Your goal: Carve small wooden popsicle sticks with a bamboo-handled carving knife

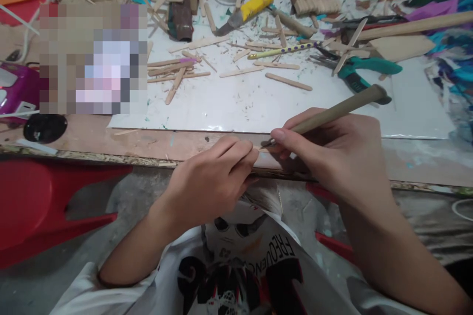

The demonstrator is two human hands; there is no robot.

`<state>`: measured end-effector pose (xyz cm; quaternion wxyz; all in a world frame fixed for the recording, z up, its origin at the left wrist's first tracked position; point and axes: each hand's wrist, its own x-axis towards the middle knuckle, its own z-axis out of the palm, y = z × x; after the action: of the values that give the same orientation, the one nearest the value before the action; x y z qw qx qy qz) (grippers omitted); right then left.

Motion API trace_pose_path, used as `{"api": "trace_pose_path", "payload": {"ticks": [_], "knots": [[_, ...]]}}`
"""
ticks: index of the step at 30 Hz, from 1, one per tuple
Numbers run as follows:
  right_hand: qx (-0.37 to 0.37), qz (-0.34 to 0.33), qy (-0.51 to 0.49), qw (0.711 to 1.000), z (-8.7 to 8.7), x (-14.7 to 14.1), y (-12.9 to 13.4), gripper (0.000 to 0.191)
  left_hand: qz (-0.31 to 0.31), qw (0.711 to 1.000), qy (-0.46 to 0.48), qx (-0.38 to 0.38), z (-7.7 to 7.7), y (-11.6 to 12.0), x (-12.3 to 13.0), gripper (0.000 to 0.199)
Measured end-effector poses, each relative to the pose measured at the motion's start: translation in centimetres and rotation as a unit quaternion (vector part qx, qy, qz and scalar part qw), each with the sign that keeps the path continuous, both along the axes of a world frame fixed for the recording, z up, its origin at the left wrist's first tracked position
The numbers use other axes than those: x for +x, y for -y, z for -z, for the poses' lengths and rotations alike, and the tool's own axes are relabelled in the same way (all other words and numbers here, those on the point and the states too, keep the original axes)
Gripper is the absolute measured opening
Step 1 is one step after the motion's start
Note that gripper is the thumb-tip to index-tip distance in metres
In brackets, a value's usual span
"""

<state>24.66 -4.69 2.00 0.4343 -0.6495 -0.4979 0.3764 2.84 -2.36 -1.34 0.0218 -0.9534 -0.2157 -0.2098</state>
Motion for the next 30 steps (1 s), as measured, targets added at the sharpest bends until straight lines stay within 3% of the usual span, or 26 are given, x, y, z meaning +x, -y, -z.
{"api": "trace_pose_path", "payload": {"ticks": [14, 24, 30], "knots": [[0.019, 0.002, 0.044, 0.999, 0.2, -0.05, 0.07, 0.02, 0.009, 1.0, -0.01, 0.005, -0.08, -0.01, -0.2, 0.032], [0.069, -0.005, 0.189, 0.98, 0.18, -0.44, 0.26, 0.018, 0.003, 1.0, -0.004, 0.002, 0.03, 0.01, -0.15, 0.032], [0.06, -0.008, 0.154, 0.986, 0.05, -0.39, 0.24, 0.017, -0.005, 1.0, -0.006, -0.009, 0.09, 0.07, -0.2, 0.035]]}}
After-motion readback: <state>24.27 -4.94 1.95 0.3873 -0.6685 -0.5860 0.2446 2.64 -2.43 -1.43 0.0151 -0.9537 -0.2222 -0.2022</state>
